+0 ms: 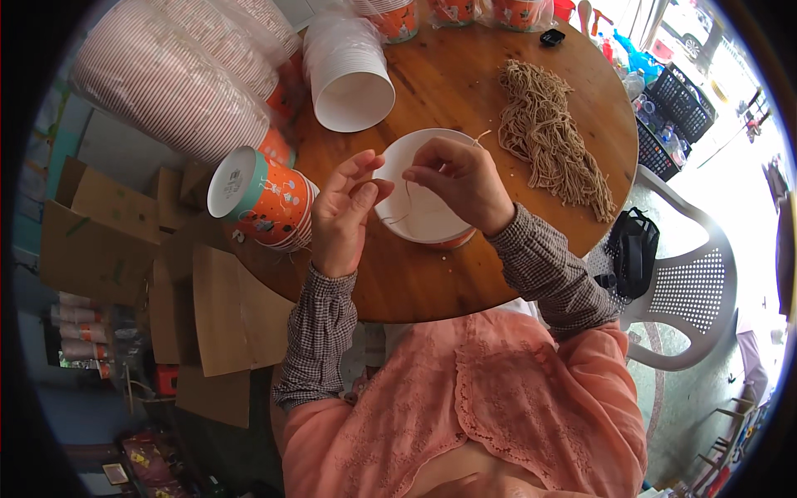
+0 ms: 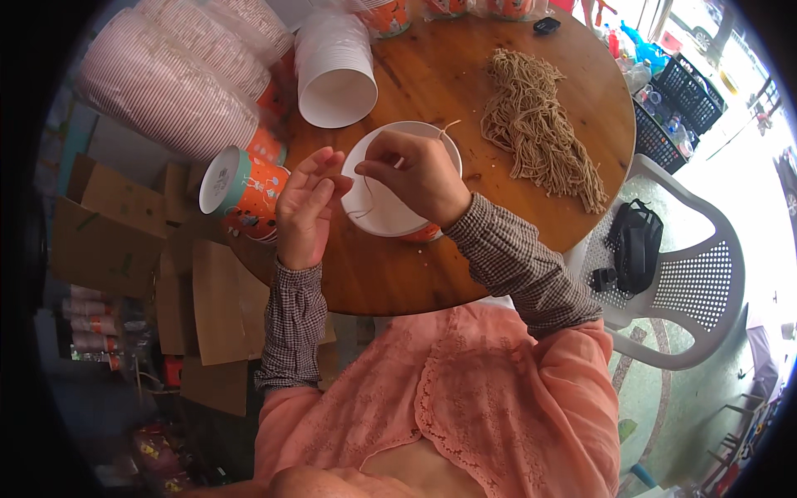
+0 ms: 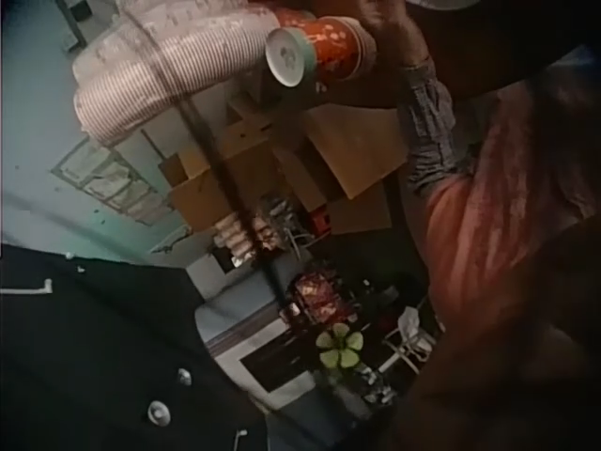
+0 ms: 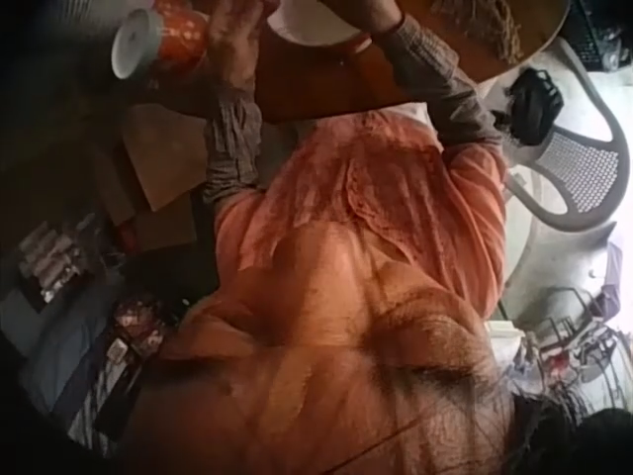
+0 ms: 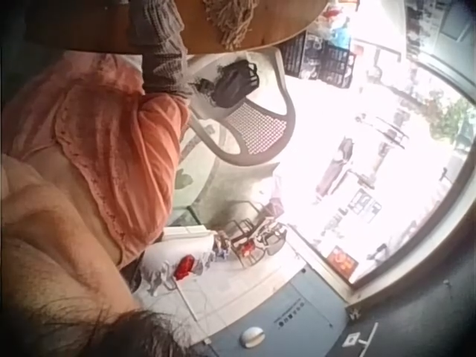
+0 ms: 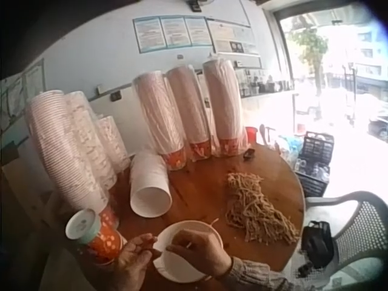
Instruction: Threading and tying twine handles onto paper buckets.
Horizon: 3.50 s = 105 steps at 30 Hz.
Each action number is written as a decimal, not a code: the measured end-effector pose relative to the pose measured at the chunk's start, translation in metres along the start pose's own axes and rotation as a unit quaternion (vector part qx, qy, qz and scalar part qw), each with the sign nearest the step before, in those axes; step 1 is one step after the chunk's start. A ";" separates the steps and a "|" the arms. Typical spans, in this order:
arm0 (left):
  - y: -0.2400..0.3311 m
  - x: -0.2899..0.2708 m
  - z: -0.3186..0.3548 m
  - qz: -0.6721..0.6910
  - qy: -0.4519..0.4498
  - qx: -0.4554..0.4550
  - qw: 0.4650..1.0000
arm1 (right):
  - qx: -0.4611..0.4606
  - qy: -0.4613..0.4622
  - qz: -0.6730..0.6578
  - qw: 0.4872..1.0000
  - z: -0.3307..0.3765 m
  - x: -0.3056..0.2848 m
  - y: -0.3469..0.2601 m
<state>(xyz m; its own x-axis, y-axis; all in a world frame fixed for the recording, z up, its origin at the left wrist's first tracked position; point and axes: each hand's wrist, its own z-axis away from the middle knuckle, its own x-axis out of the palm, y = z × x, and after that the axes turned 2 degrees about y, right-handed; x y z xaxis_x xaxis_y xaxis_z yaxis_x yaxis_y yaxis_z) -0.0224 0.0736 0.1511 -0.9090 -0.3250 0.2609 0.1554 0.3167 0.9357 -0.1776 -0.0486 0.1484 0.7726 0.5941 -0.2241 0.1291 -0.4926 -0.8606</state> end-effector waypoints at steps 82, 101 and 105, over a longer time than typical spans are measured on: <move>-0.026 -0.014 0.008 0.091 0.060 -0.063 0.992 | -0.048 -0.029 0.138 0.989 0.006 0.011 -0.012; -0.018 -0.008 0.015 0.037 0.055 -0.085 0.994 | 0.015 -0.089 0.152 0.984 0.010 0.009 -0.008; -0.019 -0.003 0.017 0.026 0.070 -0.075 0.994 | -0.054 -0.084 0.196 0.976 0.018 0.024 0.009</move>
<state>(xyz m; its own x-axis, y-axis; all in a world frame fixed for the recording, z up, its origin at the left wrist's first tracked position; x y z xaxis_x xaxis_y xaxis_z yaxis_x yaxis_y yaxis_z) -0.0288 0.0837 0.1280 -0.8370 -0.4358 0.3310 0.2669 0.2030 0.9421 -0.1693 -0.0278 0.1270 0.6644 0.4379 -0.6056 -0.0834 -0.7618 -0.6424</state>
